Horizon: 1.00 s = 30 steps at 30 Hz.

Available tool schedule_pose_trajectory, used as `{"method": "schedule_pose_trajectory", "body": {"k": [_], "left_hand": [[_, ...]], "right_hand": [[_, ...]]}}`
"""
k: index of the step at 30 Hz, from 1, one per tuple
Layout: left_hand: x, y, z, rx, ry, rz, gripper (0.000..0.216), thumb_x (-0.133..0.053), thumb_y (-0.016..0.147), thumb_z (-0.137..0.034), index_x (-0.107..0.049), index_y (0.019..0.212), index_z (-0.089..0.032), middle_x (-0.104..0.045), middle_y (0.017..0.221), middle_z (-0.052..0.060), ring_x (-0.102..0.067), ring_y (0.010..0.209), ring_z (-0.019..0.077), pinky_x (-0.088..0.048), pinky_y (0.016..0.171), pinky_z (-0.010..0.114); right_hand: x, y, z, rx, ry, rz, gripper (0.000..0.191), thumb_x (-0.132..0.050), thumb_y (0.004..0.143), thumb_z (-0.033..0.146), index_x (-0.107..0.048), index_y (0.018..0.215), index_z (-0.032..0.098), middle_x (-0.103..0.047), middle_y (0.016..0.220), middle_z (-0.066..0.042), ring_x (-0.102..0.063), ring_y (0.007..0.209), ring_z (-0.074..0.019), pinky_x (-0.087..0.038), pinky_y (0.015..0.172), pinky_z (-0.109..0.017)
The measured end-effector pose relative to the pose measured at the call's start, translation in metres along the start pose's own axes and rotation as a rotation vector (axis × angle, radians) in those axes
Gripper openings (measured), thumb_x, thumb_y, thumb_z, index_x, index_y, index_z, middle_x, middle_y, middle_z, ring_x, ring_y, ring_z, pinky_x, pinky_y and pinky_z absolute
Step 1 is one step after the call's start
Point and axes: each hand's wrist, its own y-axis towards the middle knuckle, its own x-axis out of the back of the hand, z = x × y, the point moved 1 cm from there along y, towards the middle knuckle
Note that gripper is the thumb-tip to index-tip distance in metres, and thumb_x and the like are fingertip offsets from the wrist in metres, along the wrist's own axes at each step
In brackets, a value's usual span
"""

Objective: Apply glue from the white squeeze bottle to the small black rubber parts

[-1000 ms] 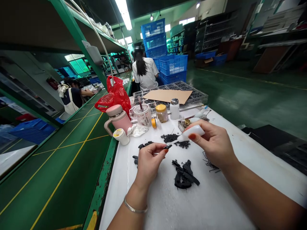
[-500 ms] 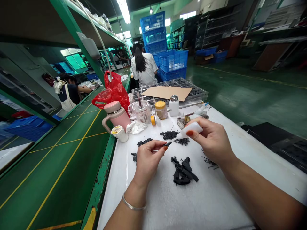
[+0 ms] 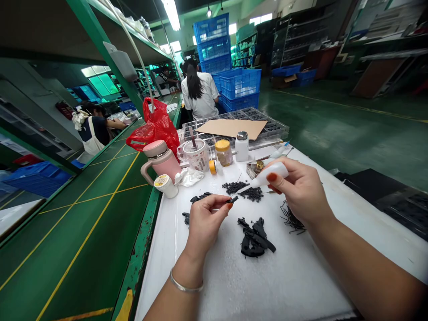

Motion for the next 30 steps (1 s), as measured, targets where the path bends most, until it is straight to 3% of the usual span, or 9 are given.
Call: {"method": "schedule_pose_trajectory", "body": {"k": [4, 13, 30], "left_hand": [[0.001, 0.001, -0.001, 0.017, -0.059, 0.018, 0.02, -0.07, 0.071, -0.026, -0.072, 0.085, -0.013, -0.069, 0.079, 0.007, -0.06, 0.069, 0.0158, -0.052, 0.06, 0.024], [0.002, 0.002, -0.003, 0.035, -0.096, 0.041, 0.022, -0.071, 0.071, -0.03, -0.072, 0.085, -0.013, -0.07, 0.078, 0.006, -0.061, 0.07, 0.0149, -0.052, 0.059, 0.023], [0.002, 0.002, -0.002, 0.025, -0.101, 0.042, 0.021, -0.072, 0.07, -0.029, -0.073, 0.085, -0.014, -0.07, 0.078, 0.007, -0.061, 0.07, 0.0151, -0.052, 0.058, 0.023]], "right_hand": [[0.0, 0.003, -0.007, -0.068, 0.128, 0.011, 0.026, -0.065, 0.079, 0.045, -0.062, 0.081, 0.018, -0.052, 0.066, 0.0, -0.045, 0.054, -0.0112, -0.036, 0.047, -0.024], [-0.005, -0.001, 0.004, -0.009, -0.09, 0.084, 0.027, -0.067, 0.078, 0.044, -0.062, 0.077, 0.017, -0.056, 0.07, -0.001, -0.045, 0.057, -0.0116, -0.034, 0.048, -0.024], [-0.005, 0.0, 0.004, 0.016, -0.13, 0.053, 0.026, -0.064, 0.08, 0.042, -0.062, 0.077, 0.017, -0.056, 0.071, -0.001, -0.046, 0.059, -0.0121, -0.035, 0.051, -0.025]]}}
